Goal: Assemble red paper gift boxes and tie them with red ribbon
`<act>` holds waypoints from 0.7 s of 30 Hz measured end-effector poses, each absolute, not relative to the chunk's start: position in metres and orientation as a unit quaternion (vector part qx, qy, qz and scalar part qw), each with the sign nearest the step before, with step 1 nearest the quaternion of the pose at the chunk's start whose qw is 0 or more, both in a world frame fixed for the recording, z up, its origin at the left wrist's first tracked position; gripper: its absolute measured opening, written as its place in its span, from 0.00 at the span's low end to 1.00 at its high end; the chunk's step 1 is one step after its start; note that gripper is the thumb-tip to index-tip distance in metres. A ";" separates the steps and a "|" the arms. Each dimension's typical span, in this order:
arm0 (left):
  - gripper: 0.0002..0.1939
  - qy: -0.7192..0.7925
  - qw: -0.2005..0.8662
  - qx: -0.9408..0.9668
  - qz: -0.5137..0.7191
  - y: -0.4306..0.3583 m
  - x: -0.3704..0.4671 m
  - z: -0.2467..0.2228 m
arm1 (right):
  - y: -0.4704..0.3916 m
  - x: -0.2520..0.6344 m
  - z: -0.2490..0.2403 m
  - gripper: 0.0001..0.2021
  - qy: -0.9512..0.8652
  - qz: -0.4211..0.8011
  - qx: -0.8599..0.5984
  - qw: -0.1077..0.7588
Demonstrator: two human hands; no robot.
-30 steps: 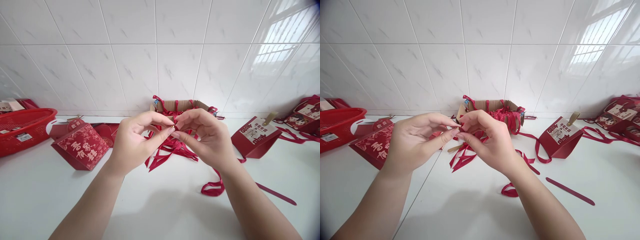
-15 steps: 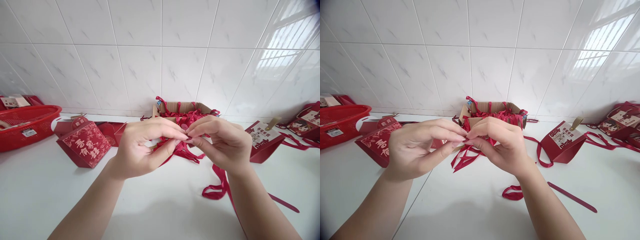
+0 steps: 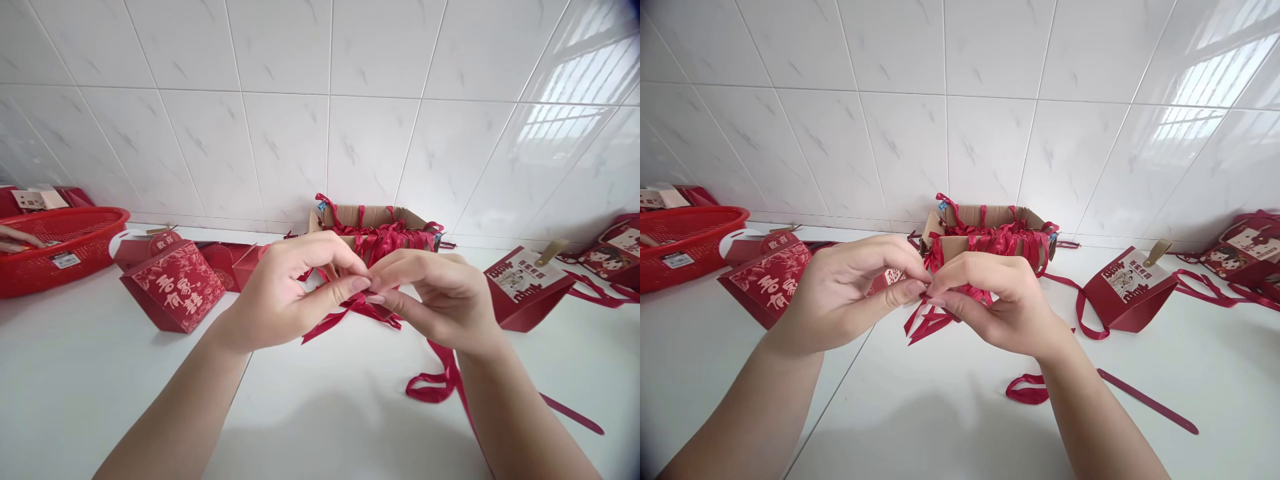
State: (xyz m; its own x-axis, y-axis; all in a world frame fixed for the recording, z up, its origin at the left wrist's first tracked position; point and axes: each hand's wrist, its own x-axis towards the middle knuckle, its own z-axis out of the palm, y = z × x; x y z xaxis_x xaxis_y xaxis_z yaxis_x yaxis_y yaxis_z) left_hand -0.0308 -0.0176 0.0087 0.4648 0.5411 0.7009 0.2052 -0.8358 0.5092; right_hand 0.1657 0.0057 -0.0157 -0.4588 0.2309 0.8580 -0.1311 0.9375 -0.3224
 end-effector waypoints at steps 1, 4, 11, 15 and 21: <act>0.05 0.224 0.179 0.835 0.469 -0.017 -0.031 0.009 | 0.006 0.165 -0.016 0.10 -0.833 0.177 -0.028 0.523; 0.06 0.229 0.180 0.839 0.460 -0.017 -0.031 0.009 | 0.004 0.162 -0.016 0.10 -0.833 0.173 -0.025 0.526; 0.07 0.248 0.191 0.861 0.401 -0.021 -0.032 0.012 | -0.001 0.164 -0.015 0.11 -0.860 0.085 -0.046 0.500; 0.09 0.274 0.200 0.859 0.383 -0.021 -0.030 0.012 | -0.001 0.168 -0.014 0.13 -0.875 0.022 -0.073 0.479; 0.10 0.309 0.287 0.847 0.324 -0.018 -0.031 0.011 | -0.003 0.172 -0.013 0.14 -0.891 -0.035 -0.088 0.444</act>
